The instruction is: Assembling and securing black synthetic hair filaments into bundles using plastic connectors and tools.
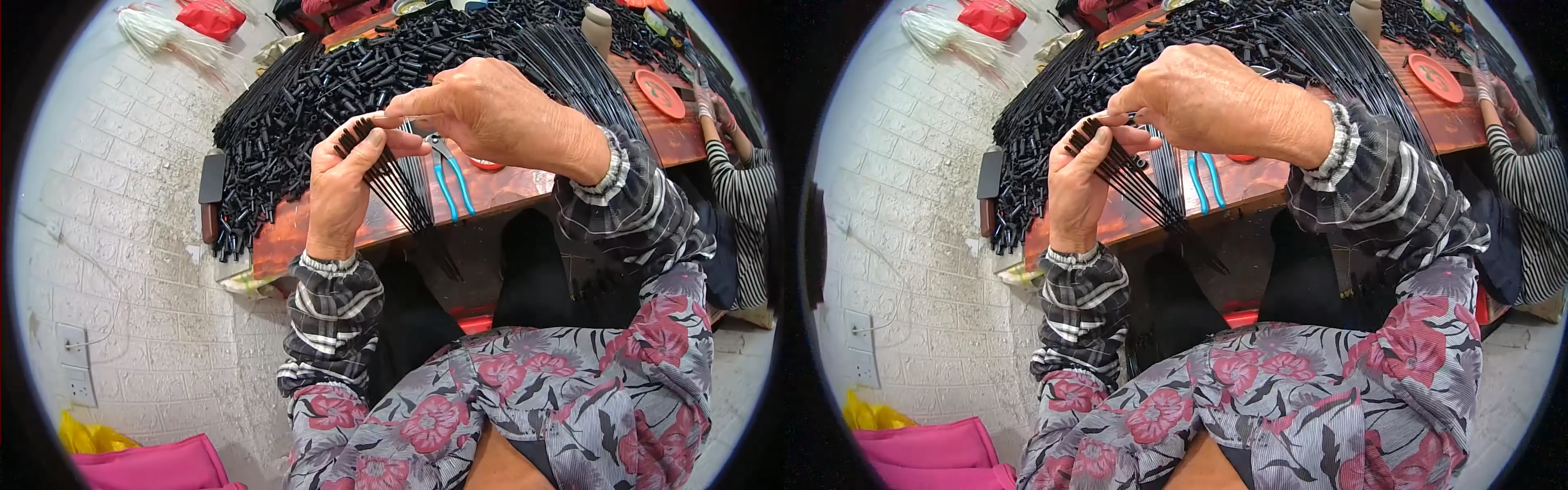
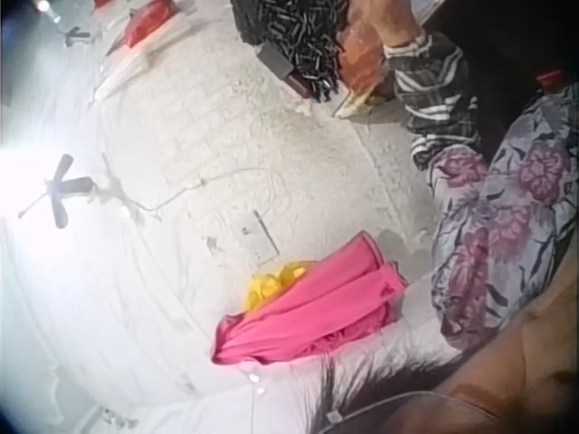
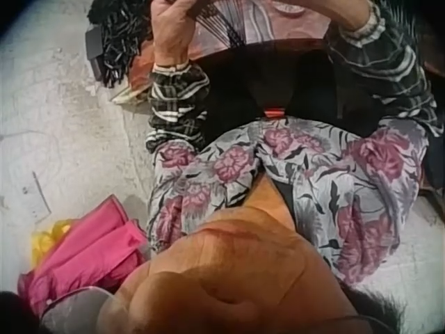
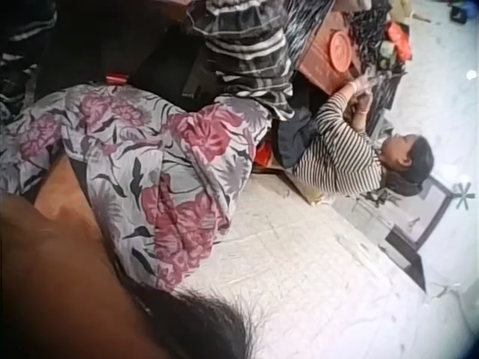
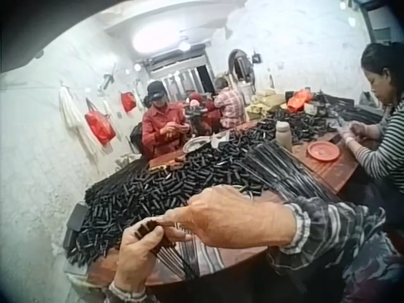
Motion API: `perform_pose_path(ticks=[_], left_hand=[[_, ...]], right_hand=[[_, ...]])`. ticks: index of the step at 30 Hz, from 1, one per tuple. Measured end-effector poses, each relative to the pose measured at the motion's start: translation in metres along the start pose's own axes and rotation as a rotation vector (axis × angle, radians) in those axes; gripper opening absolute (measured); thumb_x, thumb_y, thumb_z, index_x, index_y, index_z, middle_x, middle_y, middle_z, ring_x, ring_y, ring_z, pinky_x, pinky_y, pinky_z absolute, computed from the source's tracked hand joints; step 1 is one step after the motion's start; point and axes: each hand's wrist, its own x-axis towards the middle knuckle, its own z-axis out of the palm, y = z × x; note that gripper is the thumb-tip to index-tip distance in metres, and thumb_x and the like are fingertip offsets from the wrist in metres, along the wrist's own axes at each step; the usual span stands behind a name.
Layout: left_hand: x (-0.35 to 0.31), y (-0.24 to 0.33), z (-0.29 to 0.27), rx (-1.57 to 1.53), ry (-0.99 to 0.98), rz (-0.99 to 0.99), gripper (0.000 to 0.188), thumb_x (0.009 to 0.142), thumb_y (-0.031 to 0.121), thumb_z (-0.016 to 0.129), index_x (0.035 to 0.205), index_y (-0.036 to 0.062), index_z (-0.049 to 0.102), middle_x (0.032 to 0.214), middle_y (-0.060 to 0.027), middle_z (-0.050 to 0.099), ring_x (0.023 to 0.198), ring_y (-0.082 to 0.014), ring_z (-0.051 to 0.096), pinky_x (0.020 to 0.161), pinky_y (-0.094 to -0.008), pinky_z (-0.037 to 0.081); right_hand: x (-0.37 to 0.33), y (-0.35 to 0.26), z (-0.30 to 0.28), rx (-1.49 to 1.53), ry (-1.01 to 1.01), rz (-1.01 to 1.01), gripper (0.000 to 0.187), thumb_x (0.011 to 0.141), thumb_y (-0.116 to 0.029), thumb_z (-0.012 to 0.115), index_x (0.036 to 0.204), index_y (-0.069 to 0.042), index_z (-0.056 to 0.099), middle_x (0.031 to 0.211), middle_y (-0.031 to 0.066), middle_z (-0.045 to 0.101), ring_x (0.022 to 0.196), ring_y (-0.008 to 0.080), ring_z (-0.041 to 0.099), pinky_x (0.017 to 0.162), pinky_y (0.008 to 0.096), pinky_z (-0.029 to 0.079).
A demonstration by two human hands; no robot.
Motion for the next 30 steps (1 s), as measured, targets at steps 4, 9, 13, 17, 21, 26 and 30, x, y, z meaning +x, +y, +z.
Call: perform_pose_path(ticks=[4, 9, 13, 17, 21, 26, 30], left_hand=[[-0.002, 0.001, 0.002, 0.012, 0.017, -0.019, 0.019, 0.087, 0.009, 0.045, 0.096, -0.0057, 0.054, 0.084, -0.0160, 0.061, 0.079, -0.0239, 0.062, 0.075, -0.0331, 0.049], [-0.004, -0.001, -0.001, 0.020, 0.006, -0.007, 0.020, 0.086, 0.009, 0.046, 0.096, -0.0059, 0.054, 0.084, -0.0152, 0.062, 0.078, -0.0230, 0.062, 0.074, -0.0317, 0.049], [-0.004, -0.002, -0.002, 0.019, -0.001, -0.004, 0.020, 0.086, 0.009, 0.046, 0.097, -0.0056, 0.054, 0.084, -0.0150, 0.062, 0.078, -0.0227, 0.062, 0.074, -0.0312, 0.049], [-0.003, -0.003, -0.002, 0.017, -0.005, -0.012, 0.020, 0.087, 0.010, 0.046, 0.097, -0.0051, 0.054, 0.084, -0.0149, 0.062, 0.078, -0.0226, 0.062, 0.074, -0.0311, 0.049], [-0.005, -0.003, -0.004, -0.020, -0.001, -0.018, 0.020, 0.087, 0.010, 0.045, 0.098, -0.0050, 0.054, 0.085, -0.0150, 0.062, 0.079, -0.0229, 0.062, 0.075, -0.0312, 0.049], [-0.004, -0.004, -0.006, -0.017, -0.009, -0.001, 0.021, 0.087, 0.009, 0.044, 0.099, -0.0053, 0.053, 0.087, -0.0153, 0.062, 0.081, -0.0236, 0.062, 0.076, -0.0311, 0.049], [-0.004, -0.005, -0.009, -0.002, -0.015, 0.018, 0.022, 0.087, 0.009, 0.044, 0.101, -0.0055, 0.053, 0.087, -0.0154, 0.062, 0.081, -0.0238, 0.062, 0.076, -0.0308, 0.049]], right_hand=[[0.001, 0.001, 0.002, -0.115, 0.019, -0.093, 0.022, 0.078, -0.015, 0.054, 0.098, -0.017, 0.063, 0.062, 0.0113, 0.056, 0.057, 0.0273, 0.056, 0.049, 0.0366, 0.043], [0.003, 0.000, 0.005, -0.171, 0.009, -0.112, 0.023, 0.078, -0.015, 0.054, 0.098, -0.022, 0.062, 0.057, 0.0087, 0.052, 0.054, 0.0258, 0.055, 0.048, 0.0356, 0.043], [0.002, 0.001, 0.008, -0.184, 0.027, -0.135, 0.023, 0.078, -0.015, 0.054, 0.098, -0.023, 0.062, 0.058, 0.0081, 0.050, 0.053, 0.0257, 0.054, 0.047, 0.0352, 0.042], [0.001, -0.001, 0.008, -0.246, 0.070, -0.151, 0.025, 0.078, -0.014, 0.054, 0.099, -0.026, 0.062, 0.059, 0.0073, 0.048, 0.052, 0.0250, 0.053, 0.046, 0.0346, 0.042], [0.000, 0.000, 0.016, -0.218, 0.141, -0.137, 0.026, 0.078, -0.015, 0.054, 0.100, -0.027, 0.061, 0.061, 0.0070, 0.047, 0.051, 0.0240, 0.051, 0.045, 0.0336, 0.041], [0.001, 0.002, 0.019, -0.198, 0.135, -0.133, 0.027, 0.079, -0.015, 0.053, 0.101, -0.027, 0.061, 0.061, 0.0065, 0.046, 0.050, 0.0231, 0.050, 0.044, 0.0326, 0.041], [0.004, 0.003, 0.019, -0.252, 0.168, -0.182, 0.028, 0.078, -0.011, 0.054, 0.100, -0.026, 0.061, 0.063, 0.0060, 0.045, 0.051, 0.0225, 0.050, 0.044, 0.0317, 0.041]])
